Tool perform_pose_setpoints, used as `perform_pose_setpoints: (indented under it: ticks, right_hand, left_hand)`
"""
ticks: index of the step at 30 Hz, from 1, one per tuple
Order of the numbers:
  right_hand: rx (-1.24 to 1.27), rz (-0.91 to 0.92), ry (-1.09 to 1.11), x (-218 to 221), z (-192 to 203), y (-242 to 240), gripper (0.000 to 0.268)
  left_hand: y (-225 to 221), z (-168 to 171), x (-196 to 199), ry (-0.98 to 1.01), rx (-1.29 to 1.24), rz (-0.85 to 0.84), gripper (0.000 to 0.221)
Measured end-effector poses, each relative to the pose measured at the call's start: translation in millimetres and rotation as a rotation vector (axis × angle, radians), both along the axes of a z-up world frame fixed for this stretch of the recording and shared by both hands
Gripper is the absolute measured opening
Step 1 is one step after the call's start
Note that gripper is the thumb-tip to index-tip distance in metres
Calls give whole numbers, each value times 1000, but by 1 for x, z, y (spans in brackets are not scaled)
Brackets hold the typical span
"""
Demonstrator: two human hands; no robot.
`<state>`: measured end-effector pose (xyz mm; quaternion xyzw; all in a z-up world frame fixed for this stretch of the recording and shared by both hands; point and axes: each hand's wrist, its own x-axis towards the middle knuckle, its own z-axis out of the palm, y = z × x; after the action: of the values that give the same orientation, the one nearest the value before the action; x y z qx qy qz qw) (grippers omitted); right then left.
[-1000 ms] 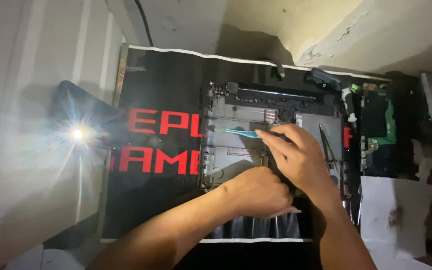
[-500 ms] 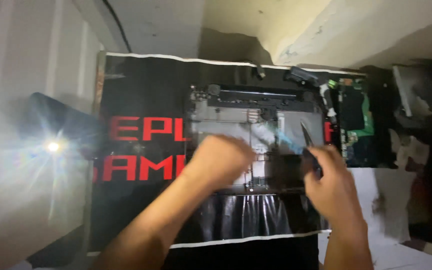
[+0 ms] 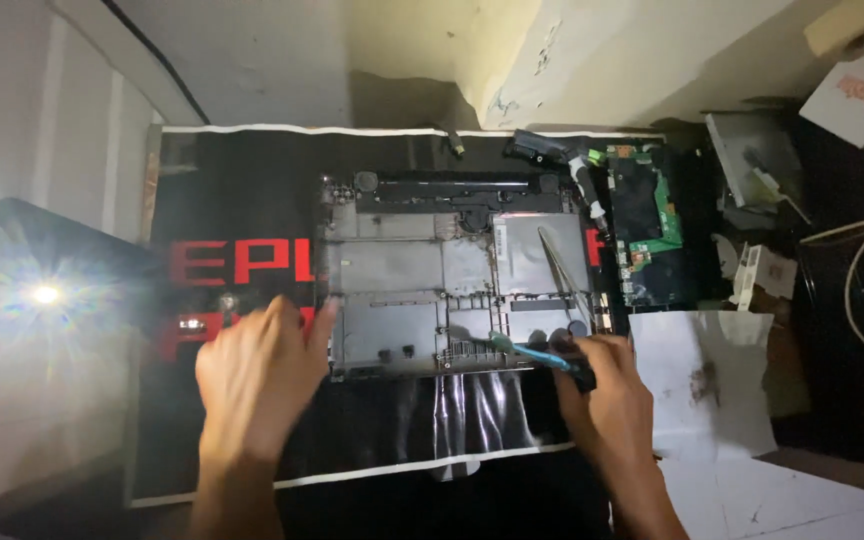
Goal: Cleaning the interior of a disassembled laptop chassis using a toothbrush and a paper towel to remove dust and debris.
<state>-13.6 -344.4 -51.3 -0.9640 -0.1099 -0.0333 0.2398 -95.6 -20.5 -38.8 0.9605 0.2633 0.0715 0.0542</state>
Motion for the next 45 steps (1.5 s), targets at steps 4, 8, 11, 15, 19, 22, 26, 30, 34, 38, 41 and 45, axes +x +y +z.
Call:
perform_pose_setpoints:
  ticks: [4, 8, 11, 15, 19, 22, 26, 30, 34, 38, 41, 45]
  right_hand:
    - [-78, 42, -314, 28, 3, -2, 40]
    - [-174, 87, -386, 74, 0, 7, 36]
    - [-201, 106, -266, 94, -6, 14, 32]
    - [-173, 82, -65, 98, -5, 18, 33]
    - [-174, 81, -63, 81, 7, 17, 37]
    - [-139, 147, -127, 64, 10, 8, 36]
    - [-33, 140, -45, 40, 19, -2, 35]
    - [136, 59, 169, 25, 12, -24, 37]
    - [140, -91, 247, 19, 14, -38, 32]
    - [200, -129, 304, 17, 22, -43, 23]
    - [242, -116, 292, 24, 16, -49, 19]
    - [-90, -127, 126, 68, 19, -46, 40]
  left_hand:
    - [-43, 15, -41, -151, -84, 175, 32]
    - [-72, -17, -60, -303, -1142, 164, 25]
    - [-90, -48, -62, -164, -1856, 279, 27]
    - [-111, -41, -49, -162, -2341, 546, 49]
    - [-114, -20, -31, -101, -2250, 632, 52]
    - [-115, -4, -22, -87, -2160, 599, 55]
    - [-119, -19, -12, -336, -2175, 512, 47]
    - [-125, -21, -4, -382, -2114, 579, 44]
    - [-134, -10, 4, -382, -2011, 608, 39]
    - [-144, -11, 6, -575, -1962, 604, 38]
    - [-150, -7, 5, -730, -1978, 588, 33]
    - [-153, -8, -2, -719, -1918, 532, 35]
